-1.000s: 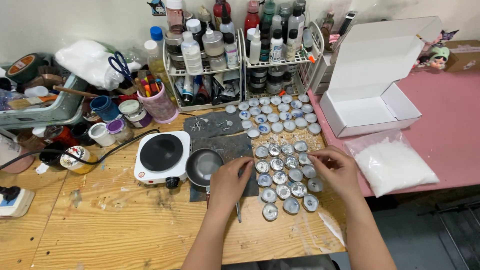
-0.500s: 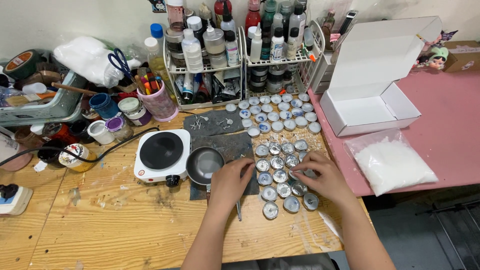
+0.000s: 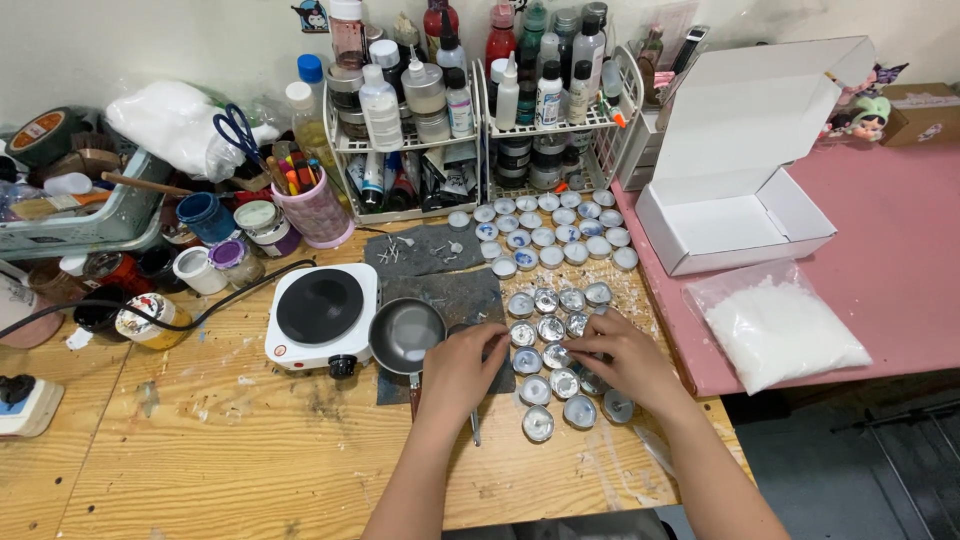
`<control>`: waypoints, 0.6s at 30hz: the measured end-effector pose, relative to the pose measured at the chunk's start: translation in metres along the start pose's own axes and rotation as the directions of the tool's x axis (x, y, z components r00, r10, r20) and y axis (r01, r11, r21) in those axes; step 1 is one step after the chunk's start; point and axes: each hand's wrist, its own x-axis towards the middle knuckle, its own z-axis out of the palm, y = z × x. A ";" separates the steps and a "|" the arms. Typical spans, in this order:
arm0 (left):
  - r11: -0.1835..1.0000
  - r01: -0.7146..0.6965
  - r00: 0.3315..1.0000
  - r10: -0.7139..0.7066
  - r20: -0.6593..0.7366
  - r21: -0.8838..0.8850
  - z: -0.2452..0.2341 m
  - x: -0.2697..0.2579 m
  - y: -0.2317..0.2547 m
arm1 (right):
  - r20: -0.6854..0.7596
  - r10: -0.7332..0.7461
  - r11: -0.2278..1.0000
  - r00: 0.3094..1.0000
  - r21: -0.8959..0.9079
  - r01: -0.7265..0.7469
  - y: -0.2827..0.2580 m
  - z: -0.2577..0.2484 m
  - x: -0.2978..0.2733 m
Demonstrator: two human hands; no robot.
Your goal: Peeling stickers and placing wicks into small candle tins, and placing a melting pot onto a hot plate.
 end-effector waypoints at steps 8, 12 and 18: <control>1.000 -0.016 1.000 0.016 -0.023 -0.017 -0.001 0.000 0.001 | -0.049 -0.048 0.999 0.998 0.023 0.050 -0.001 -0.003 -0.001; 1.000 0.015 1.000 -0.015 -0.009 -0.022 -0.002 -0.001 0.003 | -0.033 0.030 0.998 0.999 0.053 -0.028 0.000 -0.003 -0.003; 1.000 -0.004 1.000 0.004 -0.026 -0.011 -0.001 0.000 0.000 | -0.236 0.025 0.962 0.972 0.271 0.041 0.007 -0.013 -0.008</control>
